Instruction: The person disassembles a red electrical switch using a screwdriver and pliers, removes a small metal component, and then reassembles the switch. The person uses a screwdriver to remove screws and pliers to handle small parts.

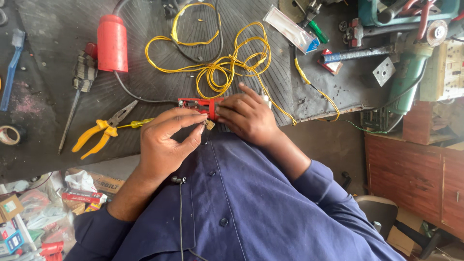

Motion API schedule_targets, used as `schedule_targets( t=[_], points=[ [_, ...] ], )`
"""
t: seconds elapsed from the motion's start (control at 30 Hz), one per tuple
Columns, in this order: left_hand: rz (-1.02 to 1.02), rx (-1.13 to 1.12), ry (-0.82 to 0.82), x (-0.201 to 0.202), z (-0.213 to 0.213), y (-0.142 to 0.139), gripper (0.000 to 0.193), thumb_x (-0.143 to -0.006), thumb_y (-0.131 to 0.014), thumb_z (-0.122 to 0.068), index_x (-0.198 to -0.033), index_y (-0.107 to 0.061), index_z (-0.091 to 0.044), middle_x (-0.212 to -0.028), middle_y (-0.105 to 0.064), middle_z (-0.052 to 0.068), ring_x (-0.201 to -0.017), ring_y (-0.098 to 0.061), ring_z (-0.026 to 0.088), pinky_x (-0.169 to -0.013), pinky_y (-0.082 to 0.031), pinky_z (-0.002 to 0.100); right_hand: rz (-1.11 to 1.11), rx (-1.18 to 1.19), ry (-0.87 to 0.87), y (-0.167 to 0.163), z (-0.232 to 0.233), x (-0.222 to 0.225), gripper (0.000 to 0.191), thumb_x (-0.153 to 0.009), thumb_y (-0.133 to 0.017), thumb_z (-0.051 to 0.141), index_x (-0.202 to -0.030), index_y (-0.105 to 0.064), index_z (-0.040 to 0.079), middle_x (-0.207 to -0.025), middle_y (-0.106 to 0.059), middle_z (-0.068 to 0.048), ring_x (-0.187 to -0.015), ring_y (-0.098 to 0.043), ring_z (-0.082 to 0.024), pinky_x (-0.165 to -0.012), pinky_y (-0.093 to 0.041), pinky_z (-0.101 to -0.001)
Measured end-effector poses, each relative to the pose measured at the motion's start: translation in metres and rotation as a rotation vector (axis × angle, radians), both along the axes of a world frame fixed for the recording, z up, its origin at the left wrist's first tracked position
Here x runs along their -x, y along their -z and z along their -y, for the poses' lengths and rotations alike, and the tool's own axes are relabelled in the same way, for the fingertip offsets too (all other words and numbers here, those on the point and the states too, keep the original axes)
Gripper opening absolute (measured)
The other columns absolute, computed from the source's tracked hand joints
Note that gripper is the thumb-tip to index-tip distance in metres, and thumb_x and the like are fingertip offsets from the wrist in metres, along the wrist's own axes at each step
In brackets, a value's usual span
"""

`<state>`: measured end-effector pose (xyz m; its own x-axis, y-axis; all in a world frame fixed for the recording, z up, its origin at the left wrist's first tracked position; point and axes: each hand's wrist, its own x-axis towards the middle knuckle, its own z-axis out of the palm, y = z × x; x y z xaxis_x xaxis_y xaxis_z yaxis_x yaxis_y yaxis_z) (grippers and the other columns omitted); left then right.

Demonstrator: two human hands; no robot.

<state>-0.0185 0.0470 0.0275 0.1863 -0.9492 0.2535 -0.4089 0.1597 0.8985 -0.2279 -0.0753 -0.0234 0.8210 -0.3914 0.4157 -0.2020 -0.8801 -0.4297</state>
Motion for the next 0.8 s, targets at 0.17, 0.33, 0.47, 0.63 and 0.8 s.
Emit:
schedule_targets(
  t=[0.17, 0.33, 0.47, 0.63, 0.8],
  points=[
    [-0.044, -0.080, -0.032, 0.012, -0.007, 0.011, 0.022, -0.084, -0.082, -0.001, -0.105, -0.074, -0.002, -0.101, -0.076, 0.009, -0.095, -0.075, 0.020, -0.085, -0.058, 0.031, 0.291, -0.263, -0.129, -0.002, -0.008, 0.006, 0.049, -0.086, -0.087, 0.021, -0.125, -0.065, 0.003, -0.118, -0.067, -0.011, -0.114, -0.066, -0.030, -0.107, -0.051, -0.0491],
    [-0.140, -0.160, -0.001, 0.017, -0.012, 0.016, 0.021, -0.085, -0.082, -0.004, -0.103, -0.073, -0.001, -0.101, -0.075, 0.007, -0.093, -0.075, 0.017, -0.083, -0.060, 0.029, 0.164, -0.672, 0.104, 0.001, -0.029, 0.012, 0.032, -0.088, -0.086, 0.009, -0.118, -0.076, 0.004, -0.109, -0.077, -0.010, -0.104, -0.075, -0.021, -0.091, -0.060, -0.0321],
    [-0.265, -0.216, 0.023, 0.019, -0.016, 0.020, 0.020, -0.088, -0.080, -0.004, -0.106, -0.073, -0.001, -0.102, -0.075, 0.006, -0.094, -0.075, 0.014, -0.084, -0.061, 0.028, 0.248, -0.939, 0.045, 0.012, -0.029, 0.014, 0.025, -0.095, -0.080, 0.004, -0.119, -0.075, 0.000, -0.117, -0.075, -0.012, -0.111, -0.072, -0.020, -0.098, -0.058, -0.0312],
    [-0.198, -0.265, -0.015, 0.018, -0.024, 0.030, 0.020, -0.087, -0.081, -0.009, -0.104, -0.073, -0.002, -0.099, -0.076, 0.008, -0.090, -0.076, 0.018, -0.079, -0.060, 0.030, 0.221, -1.299, 0.102, 0.029, -0.036, 0.008, 0.025, -0.092, -0.079, 0.001, -0.116, -0.075, -0.003, -0.118, -0.072, -0.011, -0.106, -0.072, -0.018, -0.095, -0.060, -0.0303],
    [0.481, -0.423, -0.185, -0.033, -0.048, 0.050, 0.019, -0.093, -0.077, -0.023, -0.103, -0.073, -0.008, -0.096, -0.074, 0.013, -0.084, -0.071, 0.035, -0.069, -0.054, 0.046, 0.293, -1.535, 0.109, 0.039, -0.041, 0.007, 0.025, -0.093, -0.074, -0.005, -0.117, -0.069, -0.006, -0.117, -0.070, -0.011, -0.109, -0.073, -0.020, -0.100, -0.061, -0.0333]
  ],
)
